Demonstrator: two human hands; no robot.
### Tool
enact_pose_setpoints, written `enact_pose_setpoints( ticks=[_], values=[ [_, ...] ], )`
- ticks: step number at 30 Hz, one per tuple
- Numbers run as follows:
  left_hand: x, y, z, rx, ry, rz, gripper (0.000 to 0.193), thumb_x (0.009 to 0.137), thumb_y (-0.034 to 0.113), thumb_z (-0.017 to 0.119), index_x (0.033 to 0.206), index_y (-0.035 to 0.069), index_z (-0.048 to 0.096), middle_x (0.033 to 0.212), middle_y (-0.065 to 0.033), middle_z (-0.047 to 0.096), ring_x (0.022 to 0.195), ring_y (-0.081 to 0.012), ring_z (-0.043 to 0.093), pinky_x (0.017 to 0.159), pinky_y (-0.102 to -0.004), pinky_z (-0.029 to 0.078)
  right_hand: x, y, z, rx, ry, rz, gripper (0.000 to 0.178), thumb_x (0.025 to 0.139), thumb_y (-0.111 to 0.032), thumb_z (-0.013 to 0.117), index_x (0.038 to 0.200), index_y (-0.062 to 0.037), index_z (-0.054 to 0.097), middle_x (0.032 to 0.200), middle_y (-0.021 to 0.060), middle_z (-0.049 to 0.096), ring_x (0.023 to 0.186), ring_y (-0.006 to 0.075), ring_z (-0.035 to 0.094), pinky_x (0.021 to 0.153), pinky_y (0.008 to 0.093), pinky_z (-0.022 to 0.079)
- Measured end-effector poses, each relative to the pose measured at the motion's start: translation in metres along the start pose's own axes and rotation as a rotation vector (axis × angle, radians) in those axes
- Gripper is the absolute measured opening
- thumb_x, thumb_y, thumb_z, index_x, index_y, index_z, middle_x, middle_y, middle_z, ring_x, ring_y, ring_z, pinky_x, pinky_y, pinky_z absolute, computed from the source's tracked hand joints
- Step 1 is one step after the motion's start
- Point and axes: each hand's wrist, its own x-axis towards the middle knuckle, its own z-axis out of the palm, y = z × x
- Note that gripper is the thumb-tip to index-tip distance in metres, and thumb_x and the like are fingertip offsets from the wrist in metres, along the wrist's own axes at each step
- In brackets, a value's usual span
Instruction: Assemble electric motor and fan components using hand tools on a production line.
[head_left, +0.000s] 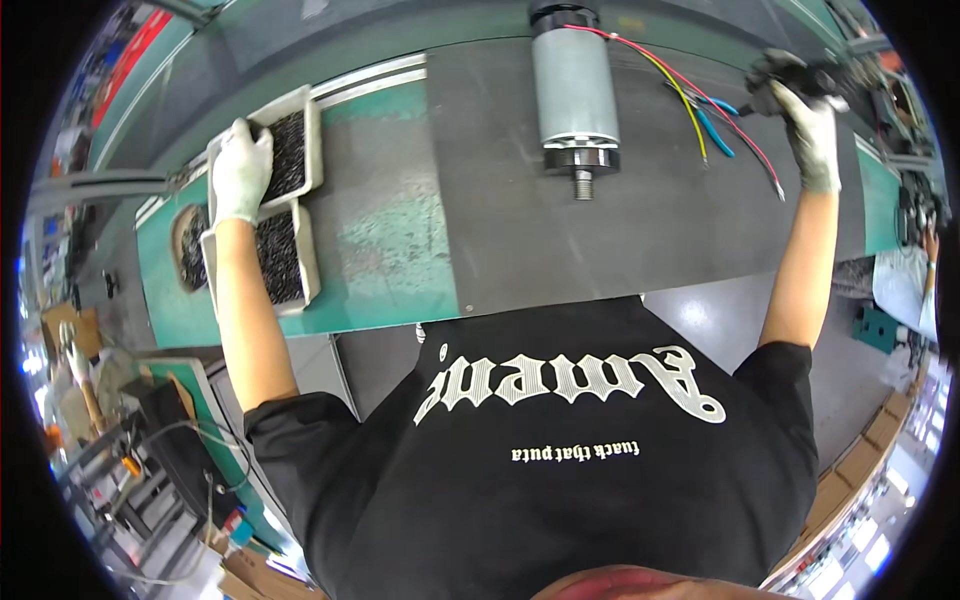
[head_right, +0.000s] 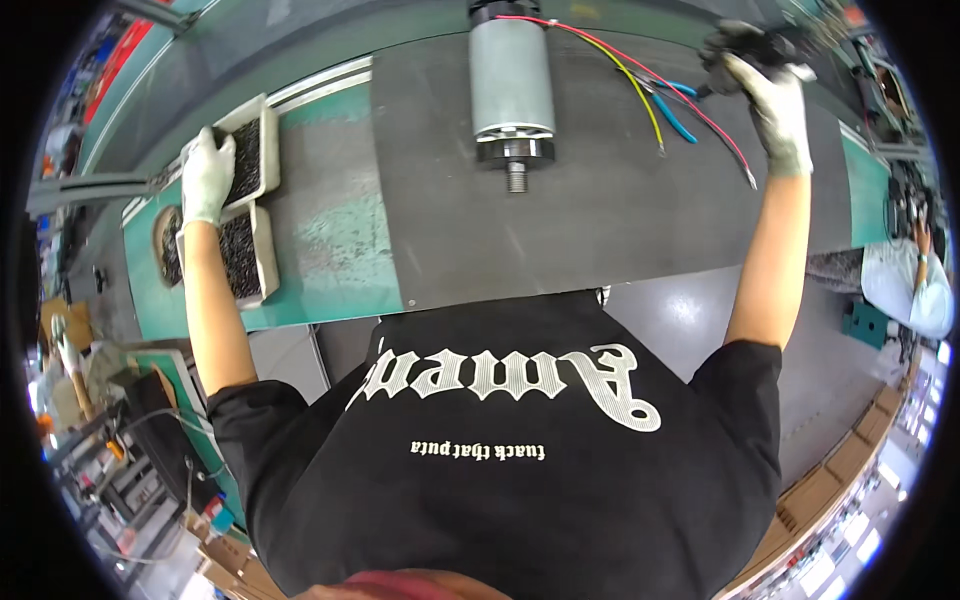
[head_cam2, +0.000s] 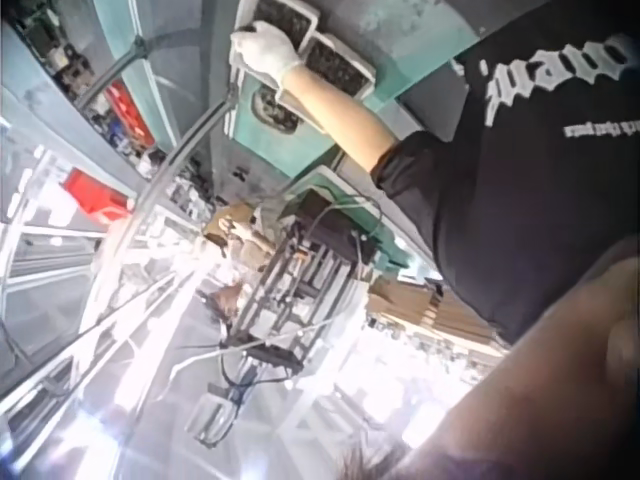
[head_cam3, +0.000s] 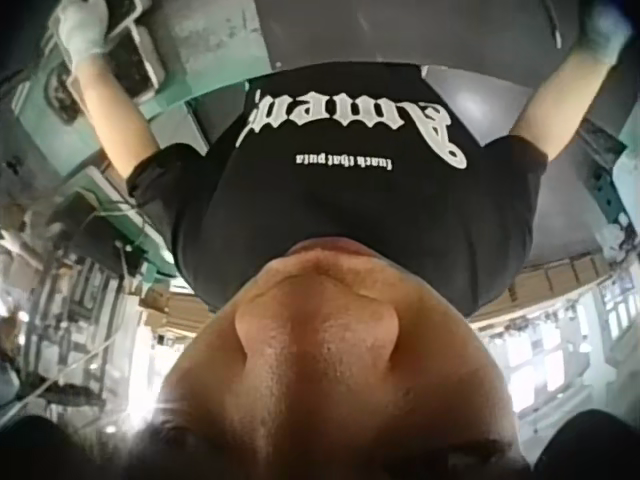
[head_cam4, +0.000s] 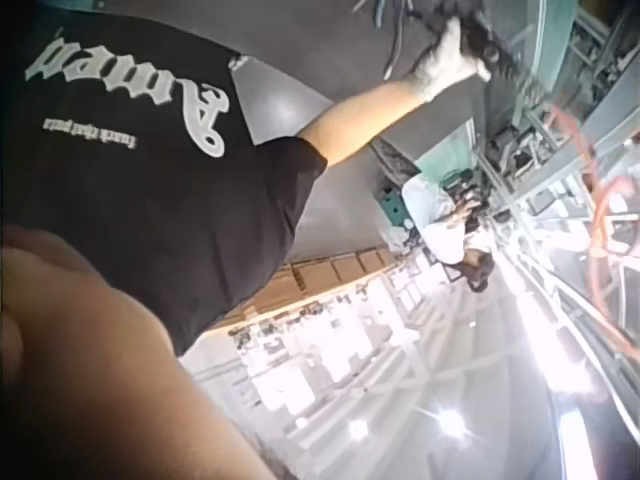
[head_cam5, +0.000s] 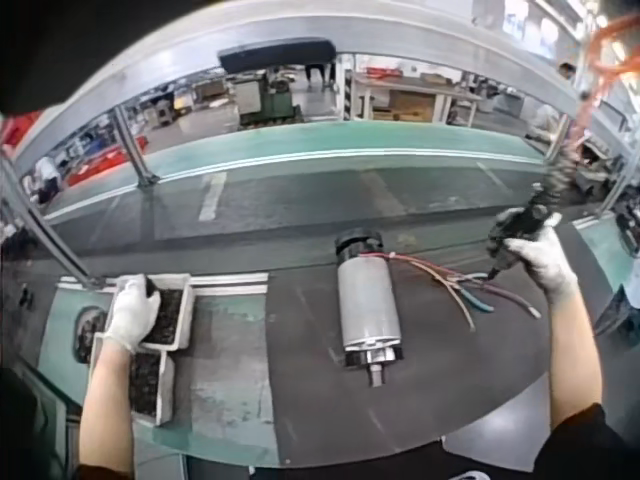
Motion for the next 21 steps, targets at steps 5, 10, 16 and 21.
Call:
enact_pose_setpoints(
  ticks=[5, 10, 16, 21],
  values=[
    [-0.030, 0.027, -0.052, -0.489, 0.098, -0.026, 0.024, 0.095, 0.021, 0.059, 0.104, -0.001, 0.060, 0.091, -0.0181, 0.068, 0.092, -0.0294, 0.067, 0.077, -0.0416, 0.052, -0.049, -0.074, 0.038, 0.461, 0.255, -0.165, 0.053, 0.080, 0.003, 0.059, 0.131, 0.0098, 0.049, 0.122, 0.0220, 0.058, 0.115, 0.0348, 0.057, 0.105, 0.0514, 0.041],
    [-0.091, 0.173, -0.098, -2.225, -0.076, 0.077, 0.031, 0.094, 0.018, 0.063, 0.118, -0.001, 0.057, 0.105, -0.0120, 0.064, 0.071, -0.0127, 0.055, 0.065, -0.0241, 0.047, -0.078, -0.128, 0.077, 1.124, 0.161, -0.090, 0.055, 0.071, -0.001, 0.056, 0.125, 0.0097, 0.052, 0.113, 0.0223, 0.052, 0.114, 0.0372, 0.050, 0.106, 0.0573, 0.037],
    [-0.113, 0.264, -0.113, -2.816, -0.820, -0.027, 0.033, 0.101, 0.025, 0.057, 0.123, 0.000, 0.055, 0.096, -0.0039, 0.055, 0.057, -0.0021, 0.037, 0.051, -0.0178, 0.035, -0.100, -0.113, 0.098, 0.544, 0.445, -0.400, 0.041, 0.087, -0.011, 0.056, 0.125, 0.0044, 0.053, 0.115, 0.0162, 0.058, 0.104, 0.0274, 0.058, 0.094, 0.0431, 0.047],
    [-0.122, 0.272, -0.115, -2.896, -1.023, -0.195, 0.028, 0.104, 0.031, 0.051, 0.113, 0.005, 0.056, 0.093, -0.0016, 0.054, 0.052, 0.0013, 0.037, 0.046, -0.0140, 0.033, -0.118, -0.088, 0.122, 0.106, 0.623, -0.614, 0.032, 0.100, -0.020, 0.057, 0.125, -0.0001, 0.054, 0.117, 0.0111, 0.063, 0.096, 0.0191, 0.064, 0.084, 0.0313, 0.055]
  ],
)
